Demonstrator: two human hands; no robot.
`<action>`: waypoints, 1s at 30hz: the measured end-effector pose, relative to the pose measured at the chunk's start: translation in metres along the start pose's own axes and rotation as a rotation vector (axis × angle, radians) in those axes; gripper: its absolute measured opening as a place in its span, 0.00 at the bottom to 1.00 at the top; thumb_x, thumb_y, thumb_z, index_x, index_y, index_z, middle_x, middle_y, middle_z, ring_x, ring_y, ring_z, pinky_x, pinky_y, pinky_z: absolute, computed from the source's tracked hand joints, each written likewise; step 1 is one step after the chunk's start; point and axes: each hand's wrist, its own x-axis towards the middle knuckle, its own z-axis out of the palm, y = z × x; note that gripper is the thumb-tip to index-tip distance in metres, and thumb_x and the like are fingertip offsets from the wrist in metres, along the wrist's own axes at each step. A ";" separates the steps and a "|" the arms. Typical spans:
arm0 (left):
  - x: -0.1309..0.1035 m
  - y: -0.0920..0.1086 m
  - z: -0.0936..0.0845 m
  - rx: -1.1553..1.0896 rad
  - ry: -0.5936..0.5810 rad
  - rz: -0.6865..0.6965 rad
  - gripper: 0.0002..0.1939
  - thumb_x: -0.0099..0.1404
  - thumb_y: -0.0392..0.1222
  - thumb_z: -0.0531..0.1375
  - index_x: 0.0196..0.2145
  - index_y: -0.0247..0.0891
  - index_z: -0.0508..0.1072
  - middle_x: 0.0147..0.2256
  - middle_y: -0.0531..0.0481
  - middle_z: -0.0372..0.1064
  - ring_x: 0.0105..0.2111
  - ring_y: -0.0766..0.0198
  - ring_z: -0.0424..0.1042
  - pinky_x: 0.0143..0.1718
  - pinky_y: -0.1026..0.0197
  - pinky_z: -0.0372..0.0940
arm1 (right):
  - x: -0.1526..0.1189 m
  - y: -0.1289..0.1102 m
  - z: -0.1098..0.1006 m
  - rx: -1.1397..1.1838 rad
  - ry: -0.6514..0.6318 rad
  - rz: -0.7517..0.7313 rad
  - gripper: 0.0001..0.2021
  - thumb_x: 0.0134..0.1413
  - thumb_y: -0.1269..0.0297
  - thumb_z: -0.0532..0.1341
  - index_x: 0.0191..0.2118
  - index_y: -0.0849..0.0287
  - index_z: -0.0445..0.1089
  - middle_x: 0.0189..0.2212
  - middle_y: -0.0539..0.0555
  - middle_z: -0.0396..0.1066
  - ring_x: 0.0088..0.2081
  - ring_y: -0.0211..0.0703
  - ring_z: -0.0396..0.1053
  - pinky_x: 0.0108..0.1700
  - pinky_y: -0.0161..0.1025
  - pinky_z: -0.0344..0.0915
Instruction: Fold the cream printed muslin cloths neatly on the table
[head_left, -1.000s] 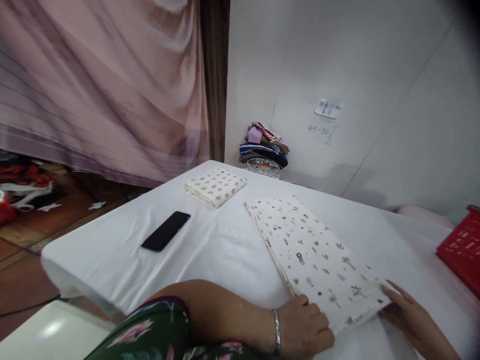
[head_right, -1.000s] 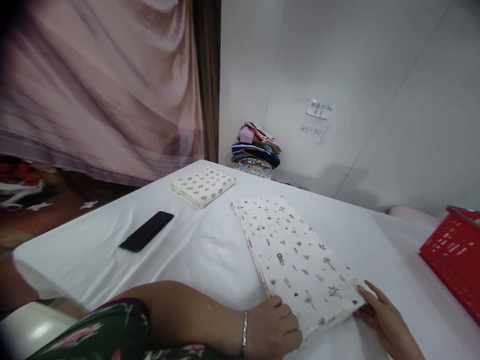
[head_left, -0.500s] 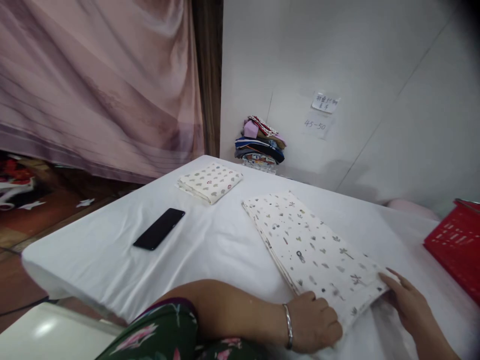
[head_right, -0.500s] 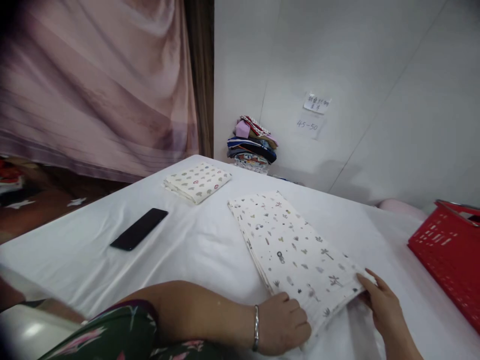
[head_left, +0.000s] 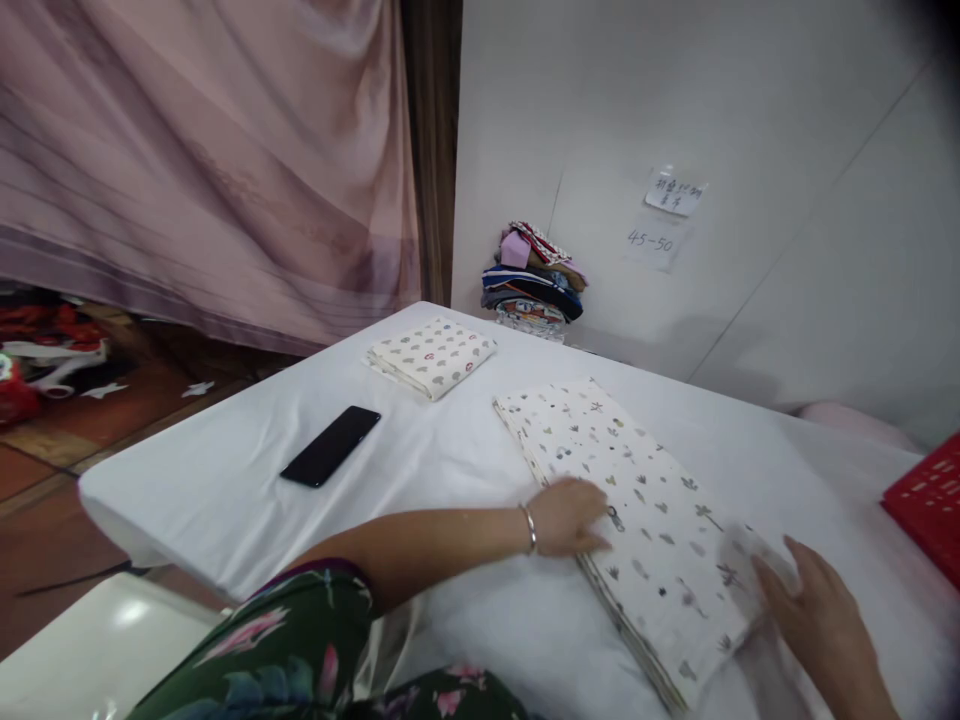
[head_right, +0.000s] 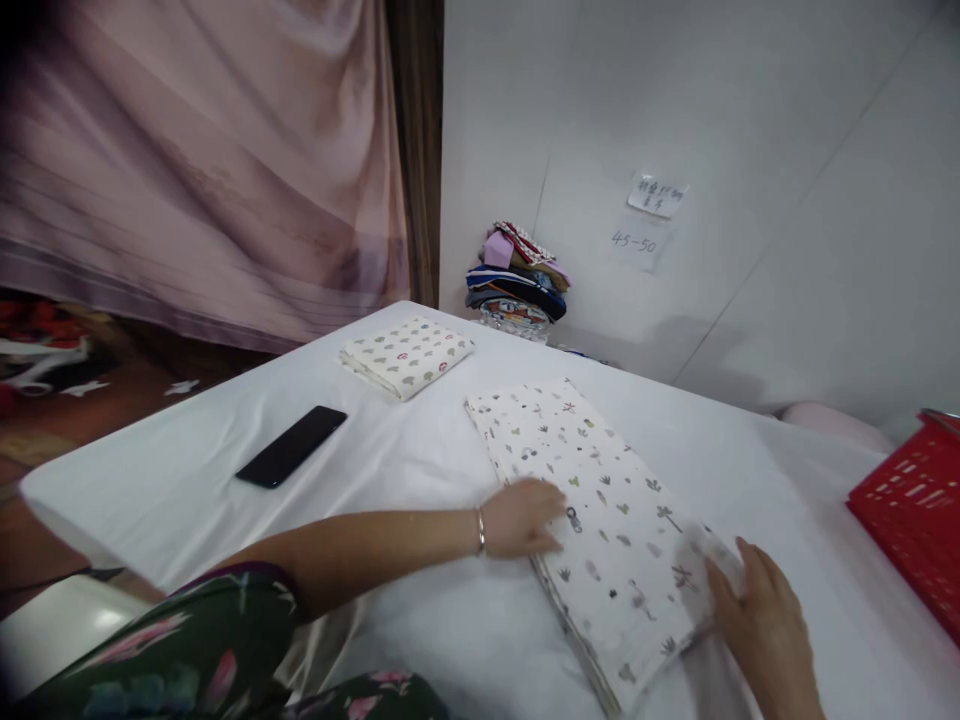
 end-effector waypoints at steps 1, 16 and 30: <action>0.000 -0.017 -0.004 0.002 -0.002 -0.091 0.27 0.62 0.60 0.49 0.49 0.37 0.65 0.52 0.41 0.61 0.54 0.56 0.57 0.53 0.53 0.52 | -0.008 -0.011 0.005 0.001 0.001 -0.079 0.36 0.47 0.44 0.51 0.59 0.61 0.54 0.59 0.63 0.50 0.58 0.58 0.53 0.58 0.49 0.50; -0.012 -0.098 -0.025 -0.052 0.090 -0.548 0.20 0.64 0.52 0.50 0.48 0.40 0.67 0.55 0.48 0.59 0.57 0.59 0.53 0.57 0.54 0.47 | -0.090 -0.060 0.071 -0.280 -0.172 -0.643 0.26 0.57 0.49 0.46 0.59 0.51 0.55 0.62 0.53 0.46 0.62 0.54 0.45 0.58 0.59 0.46; -0.015 -0.188 -0.066 -0.277 0.077 -1.224 0.13 0.59 0.50 0.56 0.36 0.40 0.73 0.40 0.46 0.70 0.34 0.60 0.69 0.32 0.60 0.66 | -0.100 -0.075 0.080 -0.200 -0.281 -0.848 0.39 0.49 0.50 0.54 0.60 0.31 0.27 0.59 0.40 0.45 0.56 0.59 0.53 0.50 0.60 0.61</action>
